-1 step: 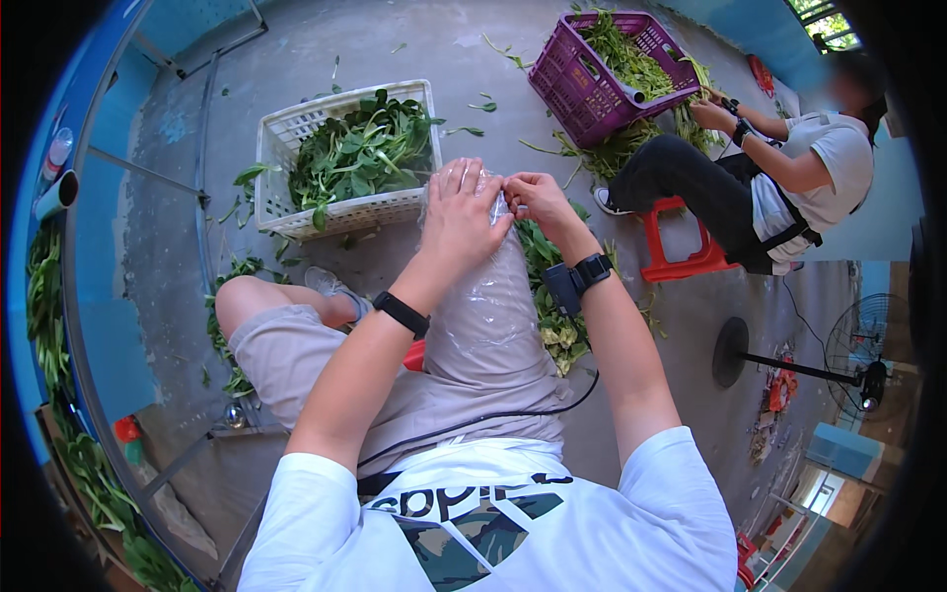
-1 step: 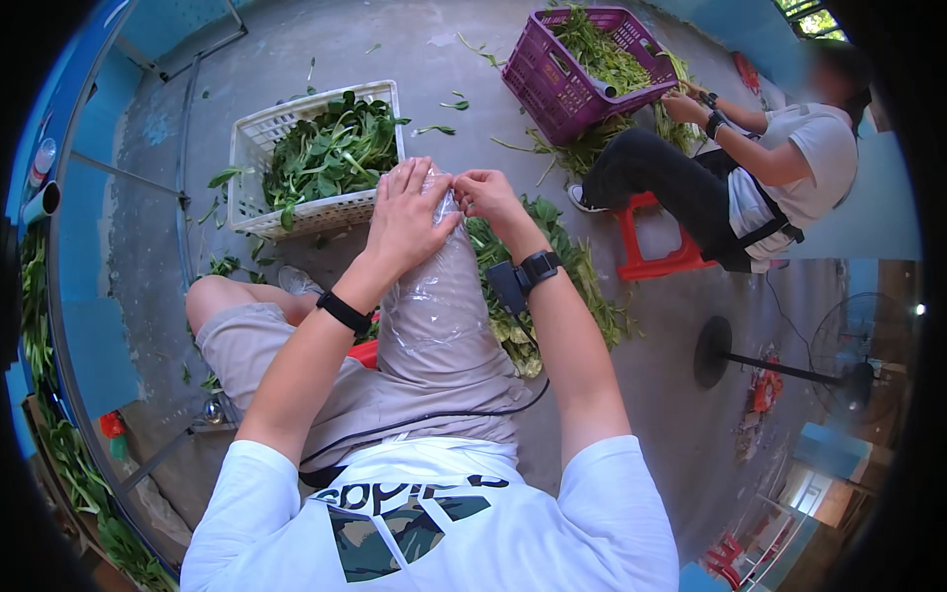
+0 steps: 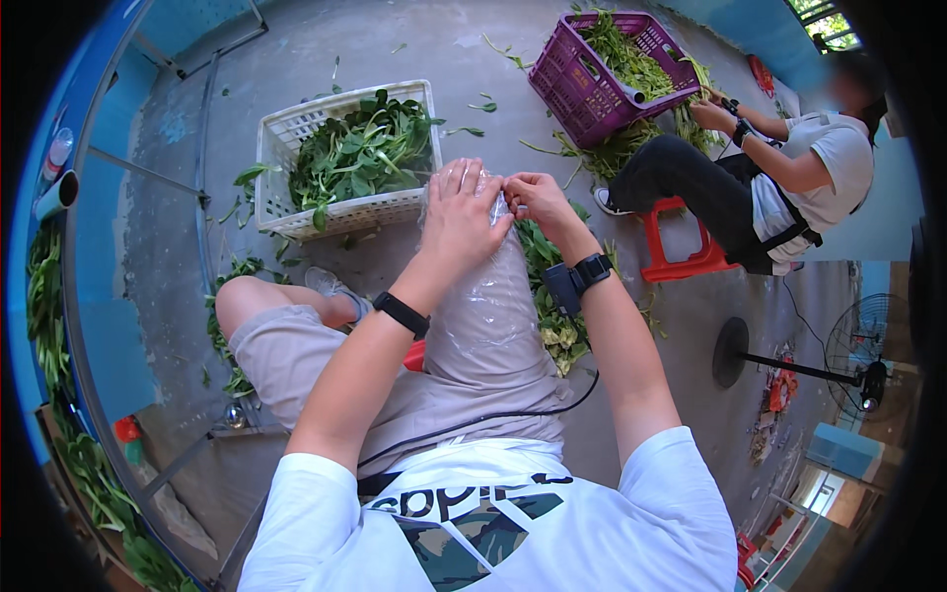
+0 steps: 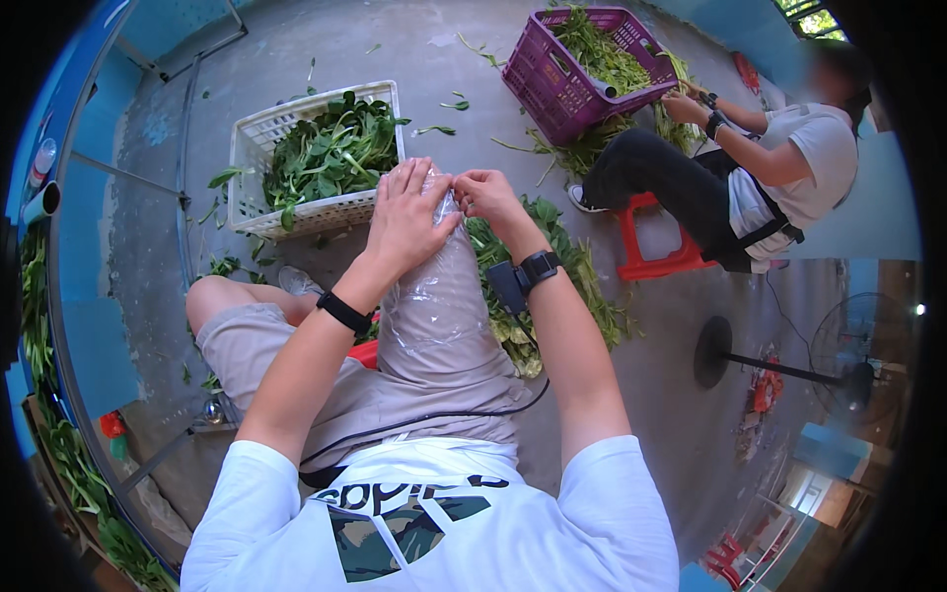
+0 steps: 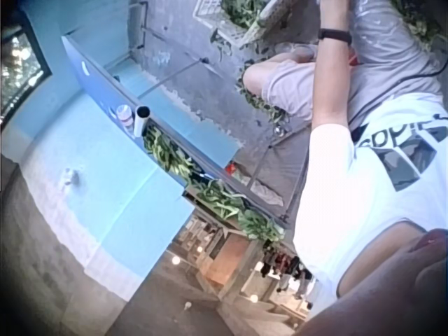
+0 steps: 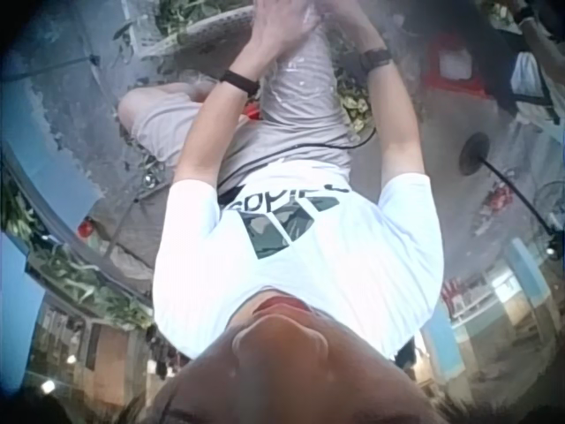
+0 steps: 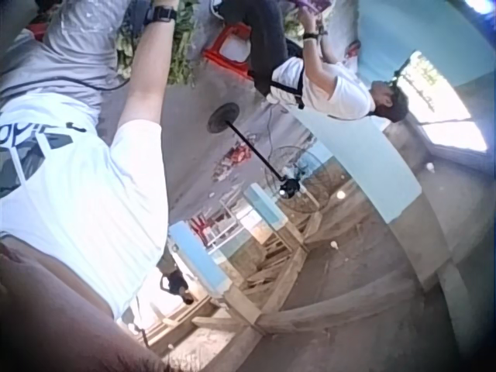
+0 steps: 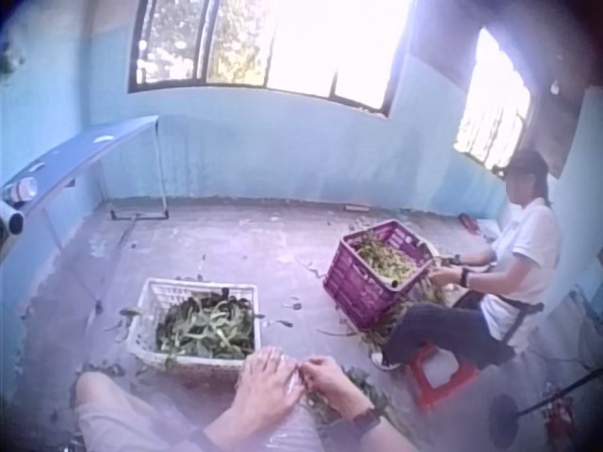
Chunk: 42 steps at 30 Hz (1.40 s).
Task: Picking and wrapping bok choy leaves in plastic wrap using the thigh as a base.
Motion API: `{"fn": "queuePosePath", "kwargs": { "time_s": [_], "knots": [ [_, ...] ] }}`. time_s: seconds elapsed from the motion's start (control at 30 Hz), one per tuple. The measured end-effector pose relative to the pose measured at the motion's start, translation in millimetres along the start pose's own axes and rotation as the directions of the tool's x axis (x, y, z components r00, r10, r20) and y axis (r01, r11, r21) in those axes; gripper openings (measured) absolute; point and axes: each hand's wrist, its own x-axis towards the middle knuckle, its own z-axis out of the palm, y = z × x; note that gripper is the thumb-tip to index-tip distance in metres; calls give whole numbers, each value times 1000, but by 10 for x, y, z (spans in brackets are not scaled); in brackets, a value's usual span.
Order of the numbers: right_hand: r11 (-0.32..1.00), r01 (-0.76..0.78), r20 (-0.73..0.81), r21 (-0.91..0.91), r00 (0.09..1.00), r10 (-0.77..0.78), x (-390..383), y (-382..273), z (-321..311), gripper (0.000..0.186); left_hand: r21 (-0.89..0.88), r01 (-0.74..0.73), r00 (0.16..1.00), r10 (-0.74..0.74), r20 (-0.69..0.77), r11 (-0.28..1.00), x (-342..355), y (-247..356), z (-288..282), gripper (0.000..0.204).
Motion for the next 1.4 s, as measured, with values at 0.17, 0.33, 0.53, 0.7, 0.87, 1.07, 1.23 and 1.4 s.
{"fn": "queuePosePath", "kwargs": {
  "time_s": [0.17,0.33,0.53,0.7,0.87,1.07,1.23,1.4],
  "knots": [
    [999,5,-24,-32,1000,-5,62,20,-3,15,-7,1,1000,-1,12,1000,2,11,-31,58],
    [1000,8,-38,-22,999,-9,99,45,14,16,-26,-6,1000,6,-1,1000,-1,-2,-12,59],
    [1000,-1,-47,-23,999,0,123,44,15,14,-24,0,1000,0,2,1000,6,6,-16,59],
    [983,35,-131,-182,990,-60,82,10,-12,14,-24,0,1000,0,8,1000,7,1,-23,59],
    [944,245,-94,-219,958,-271,53,-28,6,23,-15,0,1000,0,5,1000,8,-2,-15,59],
    [972,193,-42,-137,979,-200,62,55,32,26,-20,2,1000,-1,27,1000,5,-10,17,68],
    [980,178,-57,-92,981,-183,68,103,15,27,-13,-13,1000,13,19,1000,0,-41,48,78],
    [940,290,-30,-177,953,-300,74,152,0,29,-158,3,1000,-4,-2,987,6,-86,59,85]
  ]
}}
